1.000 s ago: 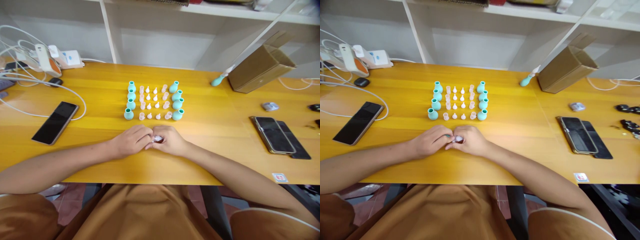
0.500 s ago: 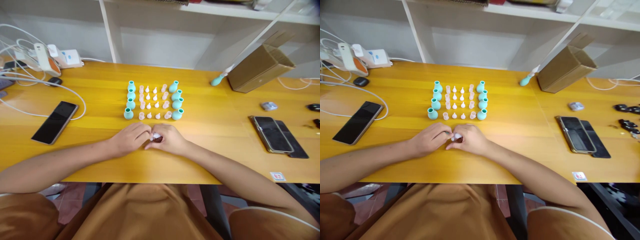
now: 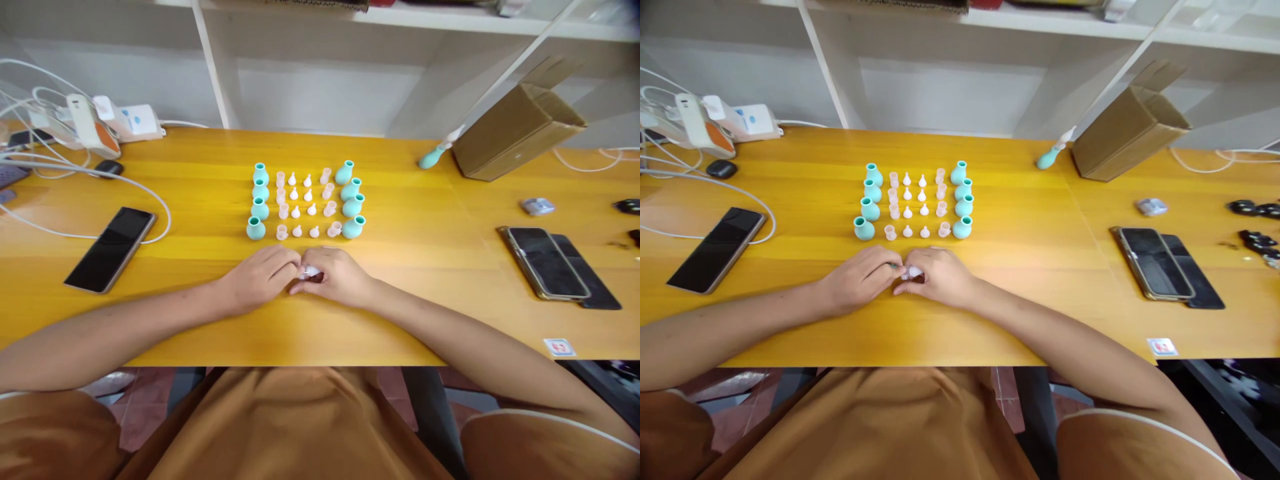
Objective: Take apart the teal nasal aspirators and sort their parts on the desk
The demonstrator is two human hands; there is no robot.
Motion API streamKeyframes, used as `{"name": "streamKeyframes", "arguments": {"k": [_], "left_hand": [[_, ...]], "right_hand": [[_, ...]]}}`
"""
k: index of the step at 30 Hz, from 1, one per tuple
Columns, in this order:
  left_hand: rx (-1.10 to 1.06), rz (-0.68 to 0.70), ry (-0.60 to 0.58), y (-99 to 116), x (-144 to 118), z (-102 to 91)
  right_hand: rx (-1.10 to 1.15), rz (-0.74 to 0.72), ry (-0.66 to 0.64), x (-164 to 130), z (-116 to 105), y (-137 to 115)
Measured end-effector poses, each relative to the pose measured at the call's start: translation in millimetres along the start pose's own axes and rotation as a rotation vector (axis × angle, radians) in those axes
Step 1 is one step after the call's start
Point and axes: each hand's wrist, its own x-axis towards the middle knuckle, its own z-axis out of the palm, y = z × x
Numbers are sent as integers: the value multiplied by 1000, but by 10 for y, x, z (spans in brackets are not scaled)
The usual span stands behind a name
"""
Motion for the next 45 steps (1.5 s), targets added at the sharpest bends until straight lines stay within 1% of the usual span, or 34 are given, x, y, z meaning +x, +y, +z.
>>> {"name": "streamKeyframes", "arguments": {"k": [3,5,8,10,12,14,16,17,19,22,24,26,30,32,35,38,40,45], "left_hand": [[-25,3,10,-14,0,-6],[4,23,24,-21,6,-18],[27,44,60,-26,13,-24],[-8,36,86,-23,11,-20],[-66,1,101,-10,9,-23],[-140,-75,111,14,11,-39],[-225,-165,133,41,18,-67],[-263,-201,156,52,22,-80],[-306,-229,222,63,28,-102],[-301,-196,276,55,27,-115],[-287,-173,283,44,23,-117],[-276,-166,290,36,17,-122],[-258,-146,303,29,10,-134],[-268,-141,292,25,9,-130],[-319,-119,239,9,10,-108],[-343,-61,171,-19,13,-83],[-343,-15,147,-38,20,-68],[-324,107,163,-68,42,-39]], "right_hand": [[20,3,-21,-3,-73,-26],[53,21,-29,-5,-132,-60],[139,76,19,2,-174,-126],[215,130,64,16,-154,-169],[324,202,102,32,-109,-204],[461,271,144,44,-62,-228],[595,303,178,50,-28,-247],[655,300,178,50,-18,-257],[755,275,138,48,-5,-277],[851,248,30,45,13,-305],[875,225,-12,48,25,-313],[861,191,-19,52,34,-308],[716,147,33,50,38,-263],[647,144,61,43,45,-242],[667,181,126,35,73,-237],[709,222,175,43,103,-253],[689,220,168,55,117,-258],[684,197,126,67,135,-242]]}}
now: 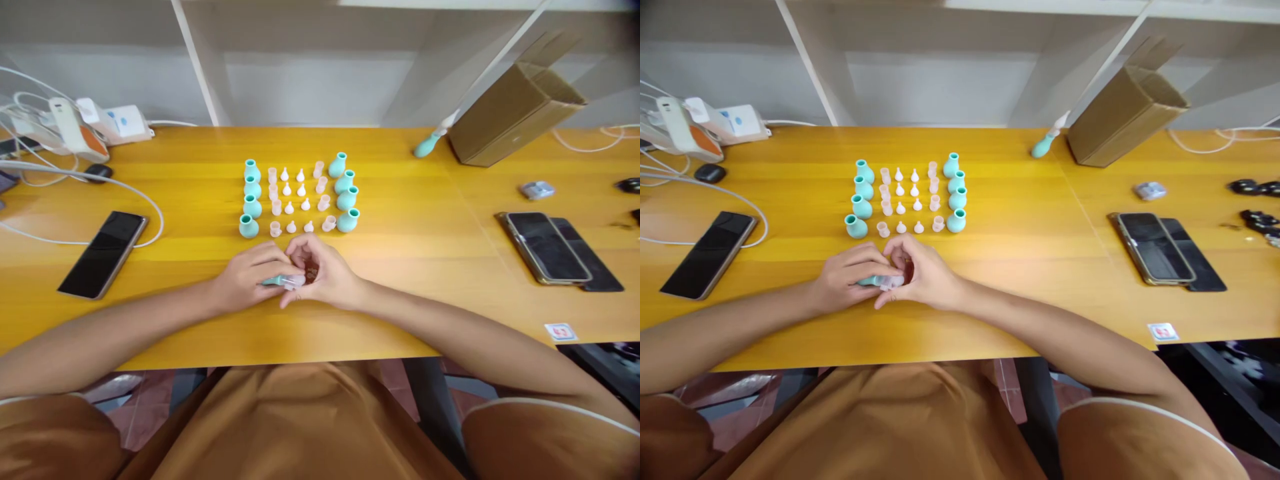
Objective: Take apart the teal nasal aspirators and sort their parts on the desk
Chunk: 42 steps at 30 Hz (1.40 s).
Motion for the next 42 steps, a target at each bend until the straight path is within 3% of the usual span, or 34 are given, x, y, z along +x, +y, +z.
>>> {"name": "streamKeyframes", "arguments": {"k": [12,20,26,33,42], "left_hand": [[46,171,-67,-87,-46,-46],[50,184,-126,-72,-37,-74],[137,138,-88,-77,-22,-61],[187,68,-137,-90,-49,-77],[217,-8,-96,-117,-42,-73]], "right_hand": [[218,104,-140,-5,-103,-41],[271,118,-210,3,-205,-67],[233,130,-214,55,-306,25],[117,132,-210,63,-409,17],[-341,-57,-214,66,-583,-76]]}}
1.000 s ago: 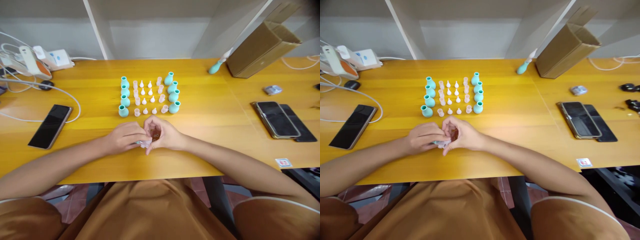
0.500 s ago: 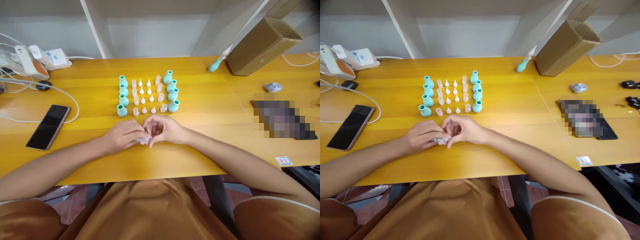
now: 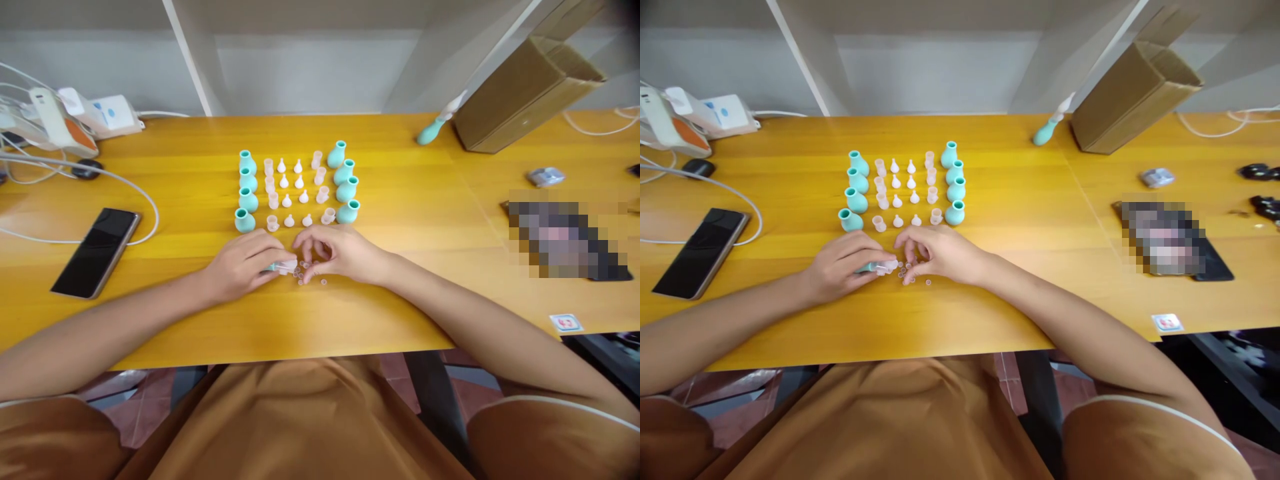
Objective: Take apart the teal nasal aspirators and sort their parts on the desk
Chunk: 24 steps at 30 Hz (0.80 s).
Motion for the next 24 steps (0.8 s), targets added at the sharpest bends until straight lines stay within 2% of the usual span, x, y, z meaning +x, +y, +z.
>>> {"name": "streamKeyframes", "arguments": {"k": [5,7,13,17,20,24], "left_hand": [[10,17,16,2,18,-8],[10,28,29,-1,19,-9],[5,71,79,47,15,-7],[-27,69,105,80,10,-1],[-130,24,156,75,6,12],[-140,-20,237,61,-3,29]], "right_hand": [[13,-61,96,23,3,20],[115,-21,107,23,21,-9],[430,178,12,-5,206,-112],[520,210,11,-21,290,-150],[440,149,35,-23,241,-204],[63,40,237,114,-54,-260]]}}
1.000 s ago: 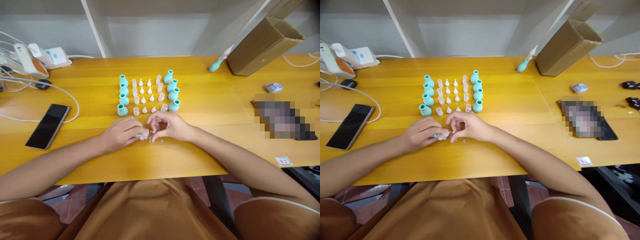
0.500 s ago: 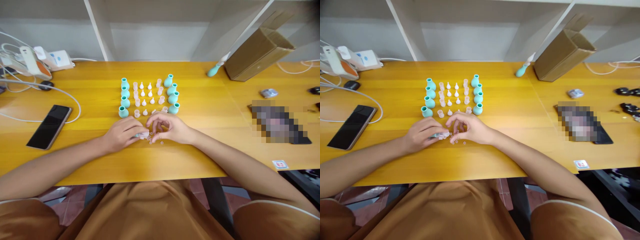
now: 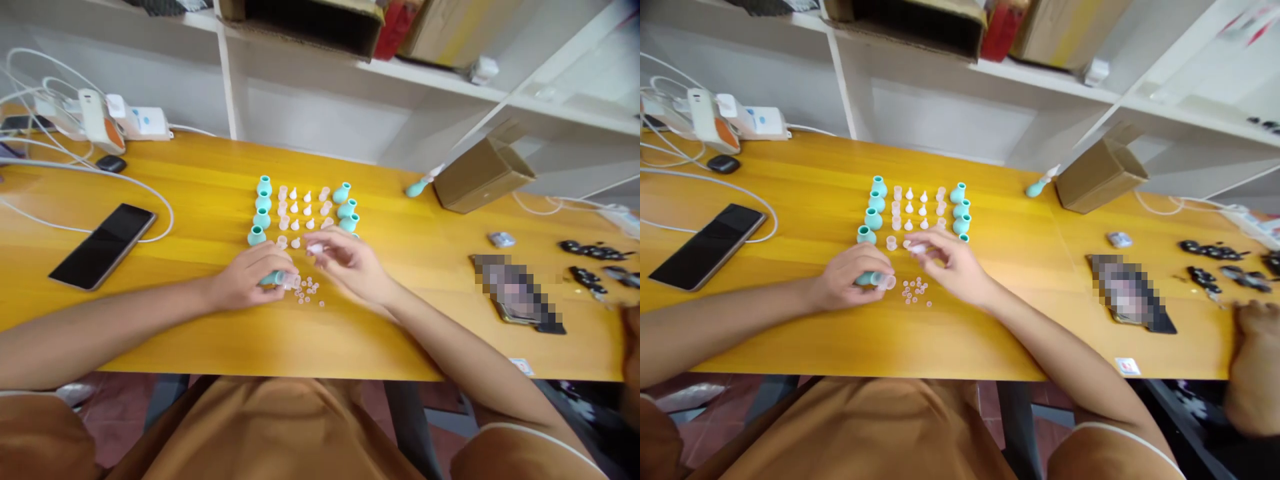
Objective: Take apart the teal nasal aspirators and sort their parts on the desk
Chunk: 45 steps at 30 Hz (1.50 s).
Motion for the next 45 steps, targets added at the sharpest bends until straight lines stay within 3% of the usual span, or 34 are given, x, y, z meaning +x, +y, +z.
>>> {"name": "streamKeyframes", "arguments": {"k": [5,10,16,23,27,31,32,34,37,42,45], "left_hand": [[-13,51,-50,5,-15,9],[-5,72,-79,14,-28,6],[-8,96,-71,20,-3,12],[-58,-49,-56,21,-34,28],[-81,-95,5,-5,-65,44],[-47,-104,86,-25,-50,69],[-25,-107,98,-26,-42,71],[16,-116,105,-23,-27,67],[24,-118,103,-7,-14,42],[-92,-99,96,73,-27,3],[-231,-239,140,148,-20,25]], "right_hand": [[-244,-17,194,735,-507,133],[-630,27,207,1533,-853,453],[-840,232,-8,1968,-847,709],[-924,249,-117,2080,-759,868],[-927,204,-44,2018,-729,732],[-830,98,83,1680,-639,265],[-733,74,46,1536,-592,109],[-534,53,-168,1195,-463,-203],[-519,5,-347,660,-190,-527],[-461,21,-267,155,222,-505],[-250,-17,-185,117,319,-365]]}}
